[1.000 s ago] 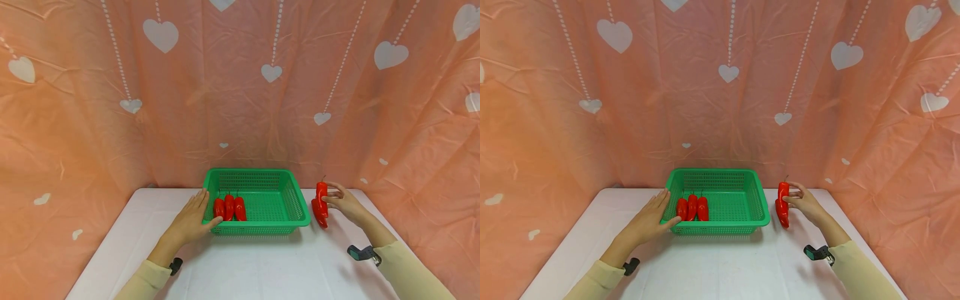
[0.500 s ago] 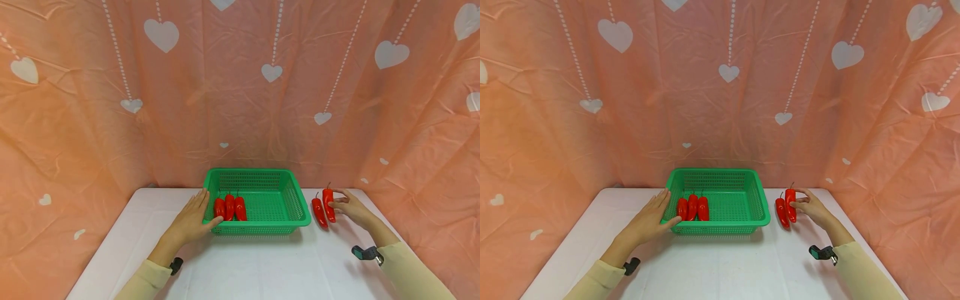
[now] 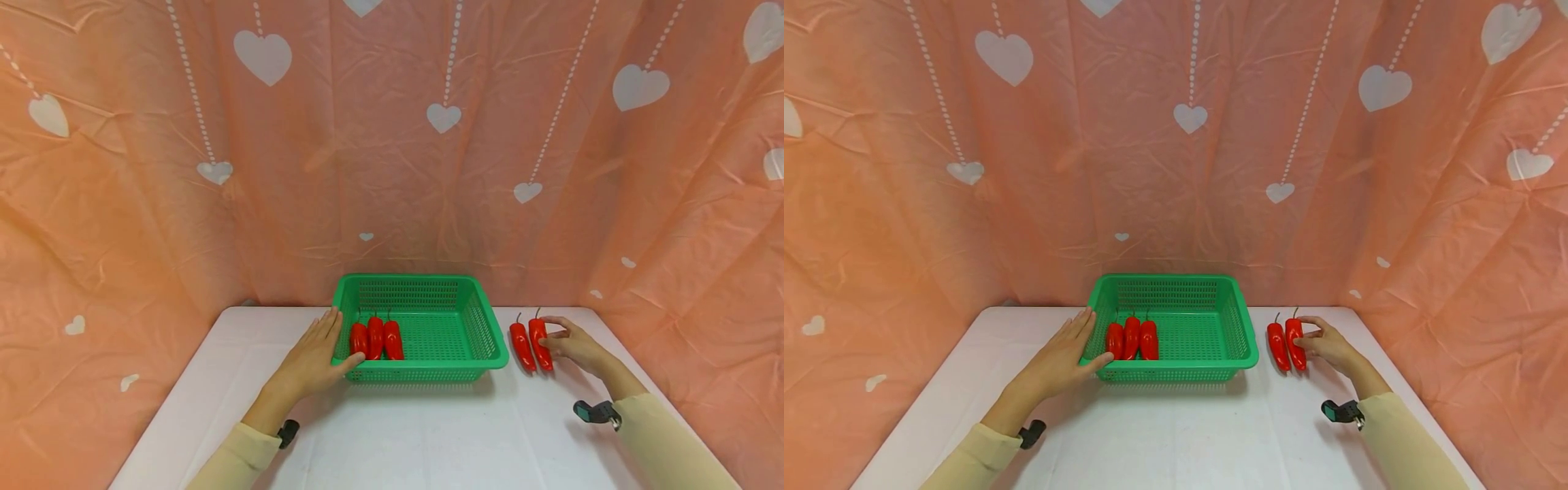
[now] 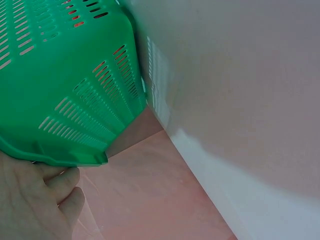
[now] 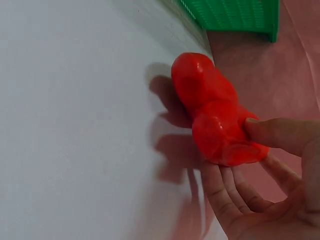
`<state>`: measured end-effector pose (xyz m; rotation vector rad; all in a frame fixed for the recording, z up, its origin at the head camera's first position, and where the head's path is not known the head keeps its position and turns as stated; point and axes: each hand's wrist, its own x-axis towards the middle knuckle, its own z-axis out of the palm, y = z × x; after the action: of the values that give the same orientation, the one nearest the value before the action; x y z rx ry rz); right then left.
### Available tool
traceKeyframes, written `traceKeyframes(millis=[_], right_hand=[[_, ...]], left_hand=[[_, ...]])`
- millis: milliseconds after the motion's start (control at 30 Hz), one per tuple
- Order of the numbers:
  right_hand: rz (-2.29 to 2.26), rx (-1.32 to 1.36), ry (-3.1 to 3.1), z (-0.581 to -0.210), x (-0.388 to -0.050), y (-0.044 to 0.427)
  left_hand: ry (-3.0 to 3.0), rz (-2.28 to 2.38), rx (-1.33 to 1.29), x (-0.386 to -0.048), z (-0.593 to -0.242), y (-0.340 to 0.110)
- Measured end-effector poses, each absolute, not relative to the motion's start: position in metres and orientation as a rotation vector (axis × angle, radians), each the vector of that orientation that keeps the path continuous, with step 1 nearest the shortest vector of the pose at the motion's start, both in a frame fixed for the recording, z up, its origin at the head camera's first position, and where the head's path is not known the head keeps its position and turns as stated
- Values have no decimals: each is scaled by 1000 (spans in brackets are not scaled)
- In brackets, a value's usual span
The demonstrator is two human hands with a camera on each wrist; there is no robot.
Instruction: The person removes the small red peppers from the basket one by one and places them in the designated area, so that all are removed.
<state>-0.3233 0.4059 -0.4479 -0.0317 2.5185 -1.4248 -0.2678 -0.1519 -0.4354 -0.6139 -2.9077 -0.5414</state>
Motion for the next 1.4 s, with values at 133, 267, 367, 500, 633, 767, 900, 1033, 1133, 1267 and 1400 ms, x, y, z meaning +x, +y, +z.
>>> traceKeyframes(millis=[133,267,367,500,633,767,900,1033,1133,1267,1400], right_hand=[[-1431,-36,2504,-451,-327,408],[-1427,-30,2505,-454,-329,409],[-1423,-36,2507,-456,-329,409],[-1433,-60,2497,-456,-327,407],[-1427,-61,2498,-454,-326,404],[-1403,-41,2508,-453,-326,403],[-1397,-25,2514,-454,-326,403],[-1393,-19,2520,-455,-327,403],[-1393,-18,2521,-456,-328,404],[-1400,-17,2519,-457,-328,404],[-1417,-28,2504,-459,-328,405]], left_hand=[[-2910,-541,-617,-268,-435,-152],[-2912,-539,-619,-269,-435,-152],[-2912,-547,-617,-268,-434,-151],[-2910,-554,-618,-268,-433,-151],[-2906,-544,-619,-268,-434,-152],[-2901,-547,-621,-269,-436,-152],[-2900,-557,-620,-270,-438,-152],[-2902,-560,-617,-270,-437,-153],[-2905,-562,-615,-270,-437,-152],[-2909,-567,-613,-270,-437,-152],[-2910,-566,-612,-270,-437,-152]])
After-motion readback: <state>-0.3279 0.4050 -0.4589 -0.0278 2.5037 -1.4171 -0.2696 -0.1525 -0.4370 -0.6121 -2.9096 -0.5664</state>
